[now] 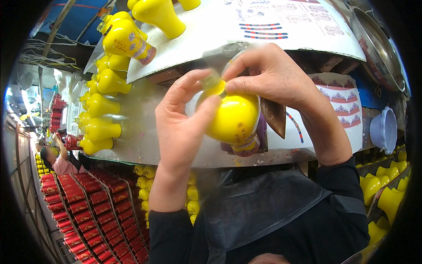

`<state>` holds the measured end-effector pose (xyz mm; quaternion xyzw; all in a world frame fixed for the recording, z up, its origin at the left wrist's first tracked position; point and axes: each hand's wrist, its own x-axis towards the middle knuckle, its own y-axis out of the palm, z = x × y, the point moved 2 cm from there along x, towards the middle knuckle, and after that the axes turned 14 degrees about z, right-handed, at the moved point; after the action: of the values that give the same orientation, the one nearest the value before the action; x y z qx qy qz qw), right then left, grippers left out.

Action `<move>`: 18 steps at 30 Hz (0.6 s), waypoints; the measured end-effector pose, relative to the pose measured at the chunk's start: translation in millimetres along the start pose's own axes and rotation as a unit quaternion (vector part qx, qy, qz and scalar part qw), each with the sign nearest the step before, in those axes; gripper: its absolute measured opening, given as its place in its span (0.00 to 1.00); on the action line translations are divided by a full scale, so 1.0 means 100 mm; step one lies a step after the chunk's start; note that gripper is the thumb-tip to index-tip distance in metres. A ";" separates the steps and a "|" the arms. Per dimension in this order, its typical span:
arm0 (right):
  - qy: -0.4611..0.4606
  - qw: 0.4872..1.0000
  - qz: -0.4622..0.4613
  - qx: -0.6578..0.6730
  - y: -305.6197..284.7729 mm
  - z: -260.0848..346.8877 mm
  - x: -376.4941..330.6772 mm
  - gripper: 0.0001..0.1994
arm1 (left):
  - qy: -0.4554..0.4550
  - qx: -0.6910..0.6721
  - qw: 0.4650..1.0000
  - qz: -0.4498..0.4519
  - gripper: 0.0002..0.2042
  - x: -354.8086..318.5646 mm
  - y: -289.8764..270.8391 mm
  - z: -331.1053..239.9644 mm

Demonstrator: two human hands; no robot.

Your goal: The person applies decorative stickers to yellow ceramic bottles, smoothing each label around the body and neck. They handle the bottles one at a time, rotate them to align the stickers, and place finished bottles into a green tray.

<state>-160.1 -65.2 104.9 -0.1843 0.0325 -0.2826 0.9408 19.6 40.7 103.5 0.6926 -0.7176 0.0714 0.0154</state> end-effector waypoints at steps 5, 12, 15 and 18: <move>-0.011 1.000 0.003 -0.007 0.00 0.00 0.00 0.11 | -0.002 0.017 1.000 -0.015 0.18 -0.02 0.02 0.00; -0.006 1.000 0.005 -0.003 0.00 -0.02 -0.01 0.11 | 0.005 0.012 1.000 -0.008 0.19 -0.02 0.02 0.02; -0.020 0.999 -0.021 -0.013 0.02 0.02 -0.04 0.11 | 0.004 0.013 1.000 0.007 0.19 -0.02 0.01 0.02; -0.065 0.987 -0.092 -0.117 0.08 0.11 -0.10 0.11 | 0.000 -0.004 1.000 0.023 0.19 -0.01 0.00 0.02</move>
<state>-162.6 -50.6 111.5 -0.3134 -0.0125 -0.3499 0.8827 19.6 41.6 101.4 0.6755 -0.7339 0.0690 0.0167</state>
